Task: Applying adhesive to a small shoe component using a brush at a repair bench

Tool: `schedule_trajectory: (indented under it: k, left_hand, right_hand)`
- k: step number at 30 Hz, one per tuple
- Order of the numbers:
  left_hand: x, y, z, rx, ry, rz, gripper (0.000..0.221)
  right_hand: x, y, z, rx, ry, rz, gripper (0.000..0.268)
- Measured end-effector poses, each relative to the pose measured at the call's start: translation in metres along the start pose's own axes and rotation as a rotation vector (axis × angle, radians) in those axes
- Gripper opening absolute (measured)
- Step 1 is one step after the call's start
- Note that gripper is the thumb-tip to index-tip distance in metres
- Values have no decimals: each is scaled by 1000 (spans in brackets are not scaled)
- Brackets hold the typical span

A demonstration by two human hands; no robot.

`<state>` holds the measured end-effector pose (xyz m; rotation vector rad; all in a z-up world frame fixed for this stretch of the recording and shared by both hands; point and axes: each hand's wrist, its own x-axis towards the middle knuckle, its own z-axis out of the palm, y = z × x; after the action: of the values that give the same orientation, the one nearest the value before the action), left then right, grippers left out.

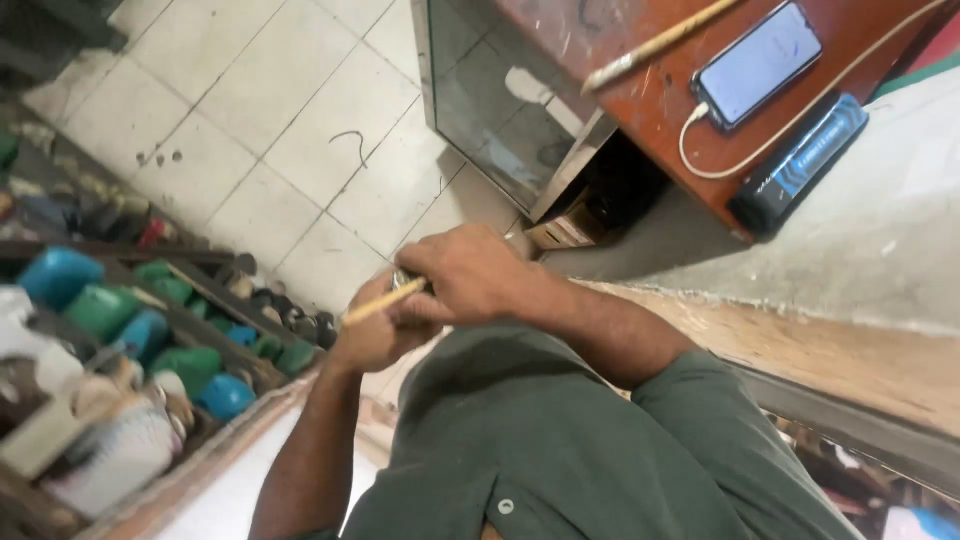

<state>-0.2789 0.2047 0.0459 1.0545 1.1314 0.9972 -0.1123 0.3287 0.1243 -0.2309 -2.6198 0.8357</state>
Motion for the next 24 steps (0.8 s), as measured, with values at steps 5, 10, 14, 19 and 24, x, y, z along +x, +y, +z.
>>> schedule_trajectory:
  k: [5,10,14,19,24]
  left_hand:
    - [69,68,-86,277,12,-108,56]
    - [147,102,-175,56,-249,-11,64]
    - [237,142,-235,301,-453,3,65]
    - [329,147,-298,143,-1061,-154,56]
    - [401,205,-290,56,-1260,-167,56]
  right_hand:
    - [76,40,-48,84,-64,50,34]
    - [143,91,-65,-18,-6,174,69]
    - [186,132,-74,-90,21,306,46]
    - [227,138,-75,-60,209,415,43]
    - [260,151,-91,-145,450,601,51]
